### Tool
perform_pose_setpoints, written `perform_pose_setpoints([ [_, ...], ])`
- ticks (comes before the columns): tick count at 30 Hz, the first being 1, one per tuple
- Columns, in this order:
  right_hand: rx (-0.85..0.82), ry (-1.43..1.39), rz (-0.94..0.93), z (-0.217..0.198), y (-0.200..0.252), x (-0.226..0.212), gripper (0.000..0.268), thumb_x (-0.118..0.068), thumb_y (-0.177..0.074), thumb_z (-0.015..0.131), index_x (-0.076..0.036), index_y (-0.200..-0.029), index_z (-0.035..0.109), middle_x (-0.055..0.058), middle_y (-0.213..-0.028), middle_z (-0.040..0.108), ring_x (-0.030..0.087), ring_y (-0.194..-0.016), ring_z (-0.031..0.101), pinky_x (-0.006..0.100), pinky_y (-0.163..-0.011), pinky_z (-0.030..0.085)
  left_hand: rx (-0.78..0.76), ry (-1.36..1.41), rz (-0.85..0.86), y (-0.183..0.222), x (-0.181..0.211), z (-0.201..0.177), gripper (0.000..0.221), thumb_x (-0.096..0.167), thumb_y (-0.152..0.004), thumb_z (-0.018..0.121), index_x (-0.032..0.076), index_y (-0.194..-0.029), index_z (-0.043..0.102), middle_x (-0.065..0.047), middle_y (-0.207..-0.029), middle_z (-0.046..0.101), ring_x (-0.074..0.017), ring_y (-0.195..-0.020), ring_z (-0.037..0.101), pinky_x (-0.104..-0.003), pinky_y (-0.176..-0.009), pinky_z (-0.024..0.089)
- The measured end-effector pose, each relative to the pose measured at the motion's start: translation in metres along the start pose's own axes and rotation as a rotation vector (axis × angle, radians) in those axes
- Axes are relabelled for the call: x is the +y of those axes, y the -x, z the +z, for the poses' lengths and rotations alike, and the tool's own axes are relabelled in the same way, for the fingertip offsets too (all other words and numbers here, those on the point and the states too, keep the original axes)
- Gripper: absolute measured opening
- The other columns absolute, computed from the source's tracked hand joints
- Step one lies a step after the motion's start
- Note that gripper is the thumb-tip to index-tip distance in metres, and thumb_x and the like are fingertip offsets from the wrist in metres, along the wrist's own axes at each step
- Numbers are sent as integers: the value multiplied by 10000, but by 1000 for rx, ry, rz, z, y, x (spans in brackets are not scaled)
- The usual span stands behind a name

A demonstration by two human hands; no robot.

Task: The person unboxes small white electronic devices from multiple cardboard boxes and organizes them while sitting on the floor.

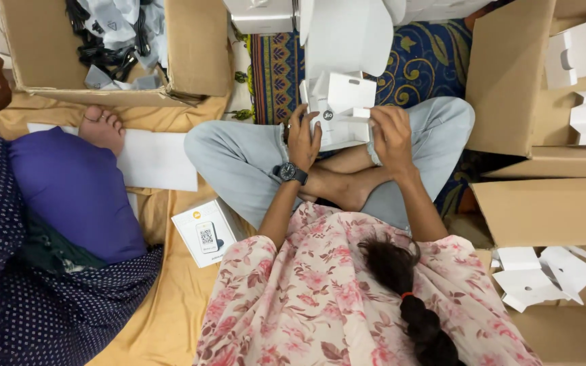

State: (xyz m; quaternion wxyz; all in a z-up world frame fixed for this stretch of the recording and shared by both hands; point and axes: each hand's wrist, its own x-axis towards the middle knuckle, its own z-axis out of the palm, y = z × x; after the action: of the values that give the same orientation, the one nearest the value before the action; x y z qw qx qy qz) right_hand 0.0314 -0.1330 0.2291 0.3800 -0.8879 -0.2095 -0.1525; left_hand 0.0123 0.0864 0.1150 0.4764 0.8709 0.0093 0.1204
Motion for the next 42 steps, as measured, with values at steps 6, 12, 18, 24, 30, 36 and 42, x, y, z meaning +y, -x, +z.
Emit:
perform_pose_setpoints([
  [6, 336, -614, 349, -34, 14, 38, 175, -47, -1101, 658, 43, -1248, 630, 58, -1233, 622, 120, -1089, 572, 273, -956, 484, 9, -45, 20, -1, -8, 2, 338, 17, -953, 582, 28, -1291, 603, -218, -1492, 474, -424, -1371, 498, -493, -1143, 431],
  [12, 827, -267, 289, -148, 16, 34, 369, -220, -1183, 602, 58, -1419, 549, 132, -1338, 656, 187, -1174, 618, 304, -1067, 498, -62, -36, 44, -1, -11, 8, 326, 11, -931, 582, 33, -1251, 638, -240, -1520, 452, -442, -1393, 471, -477, -1158, 407],
  [18, 1191, 109, 131, -274, 76, 165, 387, -258, -1150, 523, 117, -1219, 585, 238, -1173, 701, 301, -1054, 689, 426, -986, 575, -100, -52, 55, 0, -13, 13, 284, 0, -920, 596, 13, -1194, 668, -256, -1513, 442, -445, -1417, 439, -485, -1152, 395],
  [24, 1346, 142, 592, -323, 146, 335, 255, -81, -1201, 553, 146, -1139, 454, 234, -923, 395, 304, -847, 378, 426, -873, 444, -34, -36, 68, 1, -14, 11, 264, -6, -948, 565, -4, -1193, 662, -252, -1537, 416, -456, -1433, 431, -509, -1173, 376],
  [30, 558, 550, 509, -239, 107, 298, 609, 152, -1023, 556, -36, -1598, 494, 233, -1719, 92, 412, -1635, 166, 458, -1369, 272, 10, -67, 23, 0, -12, 10, 317, -7, -943, 551, -13, -1248, 636, -262, -1524, 416, -460, -1416, 429, -504, -1165, 385],
  [36, 349, 153, 363, -111, -9, 100, 317, 87, -1012, 644, -19, -1310, 663, 196, -1429, 486, 365, -1346, 532, 454, -1160, 452, -9, -87, 10, 1, -6, 6, 370, -26, -931, 544, -27, -1297, 603, -249, -1518, 430, -441, -1401, 454, -481, -1151, 408],
  [42, -427, -188, 1, 42, -28, 40, 319, -6, -930, 681, -48, -1245, 655, 150, -1248, 647, 342, -1151, 647, 419, -963, 531, 6, -38, -52, 1, -4, 4, 427, -79, -885, 504, -7, -1298, 583, -230, -1511, 446, -435, -1360, 502, -460, -1117, 444],
])
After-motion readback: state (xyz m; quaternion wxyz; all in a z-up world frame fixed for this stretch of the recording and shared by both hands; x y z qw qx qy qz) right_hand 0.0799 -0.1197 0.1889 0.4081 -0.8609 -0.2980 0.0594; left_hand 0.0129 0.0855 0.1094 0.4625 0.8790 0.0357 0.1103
